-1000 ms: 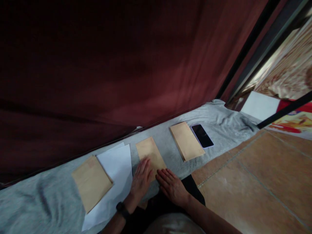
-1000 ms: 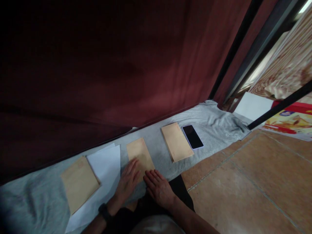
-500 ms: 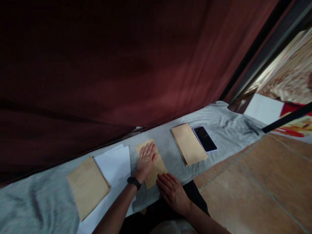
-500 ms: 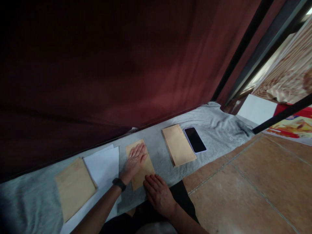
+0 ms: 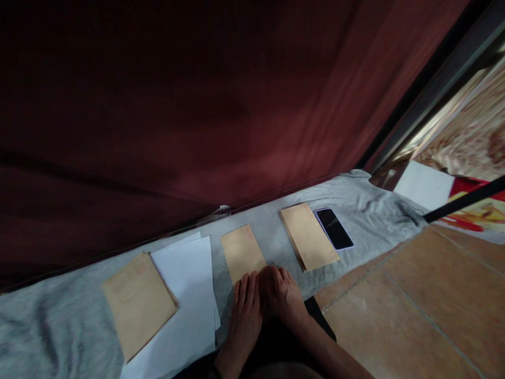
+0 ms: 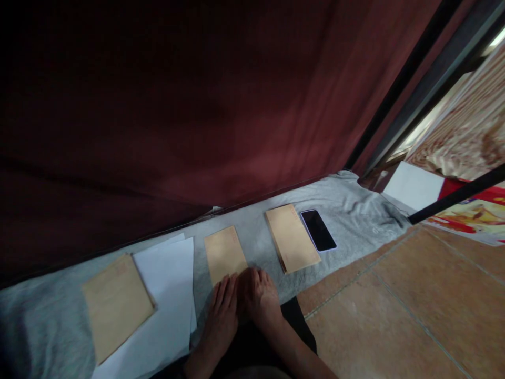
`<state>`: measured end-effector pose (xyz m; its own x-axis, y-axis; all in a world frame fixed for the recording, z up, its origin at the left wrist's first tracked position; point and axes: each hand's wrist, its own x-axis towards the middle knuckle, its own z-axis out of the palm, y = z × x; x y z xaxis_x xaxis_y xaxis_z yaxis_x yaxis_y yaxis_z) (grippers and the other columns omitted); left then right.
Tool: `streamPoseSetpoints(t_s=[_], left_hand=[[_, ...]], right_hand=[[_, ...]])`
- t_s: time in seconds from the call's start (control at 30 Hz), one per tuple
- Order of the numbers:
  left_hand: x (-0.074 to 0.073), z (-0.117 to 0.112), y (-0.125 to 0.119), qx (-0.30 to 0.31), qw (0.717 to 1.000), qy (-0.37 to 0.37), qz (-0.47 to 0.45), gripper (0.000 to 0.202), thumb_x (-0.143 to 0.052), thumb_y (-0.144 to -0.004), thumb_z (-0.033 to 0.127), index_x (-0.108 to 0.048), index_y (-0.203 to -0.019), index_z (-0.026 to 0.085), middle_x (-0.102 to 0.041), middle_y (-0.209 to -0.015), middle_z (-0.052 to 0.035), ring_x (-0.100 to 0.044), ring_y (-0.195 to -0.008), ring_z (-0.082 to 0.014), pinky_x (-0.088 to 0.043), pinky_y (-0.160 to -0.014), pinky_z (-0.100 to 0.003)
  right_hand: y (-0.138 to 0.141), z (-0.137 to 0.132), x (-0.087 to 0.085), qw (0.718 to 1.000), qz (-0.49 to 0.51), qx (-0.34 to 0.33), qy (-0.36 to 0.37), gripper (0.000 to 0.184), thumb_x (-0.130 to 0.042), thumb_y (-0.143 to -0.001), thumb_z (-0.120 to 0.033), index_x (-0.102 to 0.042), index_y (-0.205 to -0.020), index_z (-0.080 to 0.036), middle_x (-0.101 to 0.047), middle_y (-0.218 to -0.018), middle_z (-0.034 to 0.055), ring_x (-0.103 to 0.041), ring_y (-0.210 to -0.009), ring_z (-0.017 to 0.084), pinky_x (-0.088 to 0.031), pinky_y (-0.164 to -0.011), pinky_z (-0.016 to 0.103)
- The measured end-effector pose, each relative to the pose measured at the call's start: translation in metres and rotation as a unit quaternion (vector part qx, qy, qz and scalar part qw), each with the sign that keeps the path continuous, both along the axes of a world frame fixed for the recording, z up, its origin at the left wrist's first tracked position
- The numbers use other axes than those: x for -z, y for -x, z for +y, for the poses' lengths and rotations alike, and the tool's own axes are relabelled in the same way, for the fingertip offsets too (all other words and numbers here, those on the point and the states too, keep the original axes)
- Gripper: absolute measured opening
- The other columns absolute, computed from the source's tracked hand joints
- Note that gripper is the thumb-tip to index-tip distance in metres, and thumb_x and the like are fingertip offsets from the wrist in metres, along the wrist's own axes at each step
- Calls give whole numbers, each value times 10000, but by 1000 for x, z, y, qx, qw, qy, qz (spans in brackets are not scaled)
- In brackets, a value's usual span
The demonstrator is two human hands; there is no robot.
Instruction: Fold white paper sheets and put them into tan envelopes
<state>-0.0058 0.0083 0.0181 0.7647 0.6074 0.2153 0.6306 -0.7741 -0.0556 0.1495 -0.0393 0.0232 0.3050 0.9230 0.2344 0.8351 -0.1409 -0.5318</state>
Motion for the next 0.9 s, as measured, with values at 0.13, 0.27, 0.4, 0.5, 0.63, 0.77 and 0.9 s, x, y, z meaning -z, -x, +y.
streamPoseSetpoints(t_s=[0.13,0.27,0.4,0.5,0.63,0.77,0.9], left_hand=[[3,-2,-4,-5,1000,-13,5,593,-484,-841,47,-557,-1424,127,-533,-1498,-135,-467,-1409,-300,-442,-1146,-466],[4,3,-8,-5,1000,-13,27,577,-502,-815,32,-607,-1372,137,-573,-1457,-147,-511,-1376,-283,-476,-1118,-443],[-1,6,-8,-17,1000,1,21,576,-485,-797,3,-624,-1344,122,-598,-1428,-158,-529,-1360,-278,-497,-1089,-404],[-11,6,-12,-41,998,37,2,594,-470,-795,-9,-610,-1356,129,-637,-1373,-152,-605,-1268,-269,-534,-1025,-378],[-33,8,-22,-69,994,82,-16,473,-474,-805,-9,-692,-1202,125,-737,-1110,-133,-705,-1013,-245,-573,-898,-341],[-70,22,-22,-123,980,129,-90,300,-454,-889,80,-719,-997,170,-740,-955,-100,-722,-807,-201,-545,-637,-255],[-107,43,-8,-189,889,250,-333,284,-495,-964,363,-669,-815,195,-692,-714,-36,-669,-606,-166,-510,-578,-249]], right_hand=[[-9,15,-6,997,65,11,50,226,-514,-920,-179,-673,-1080,-191,-698,-973,112,-664,-901,244,-559,-850,377],[-20,21,-11,964,255,29,71,233,-494,-912,-268,-689,-1017,-195,-720,-969,75,-684,-890,210,-542,-836,320],[-17,21,-10,897,439,29,43,255,-509,-877,-351,-700,-962,-205,-739,-911,45,-688,-861,215,-545,-782,319],[-9,22,-7,866,500,25,-3,271,-569,-853,-414,-705,-970,-211,-744,-907,39,-680,-867,224,-539,-795,335],[0,23,-10,833,552,23,-35,366,-657,-805,-513,-705,-1009,-213,-737,-883,39,-673,-833,219,-542,-774,337],[3,25,-21,794,605,50,-32,487,-645,-806,-624,-692,-1063,-213,-715,-866,41,-656,-745,189,-550,-686,316],[2,24,-32,761,641,94,-20,607,-677,-757,-704,-694,-1111,-210,-722,-1024,90,-677,-853,218,-584,-706,345]])
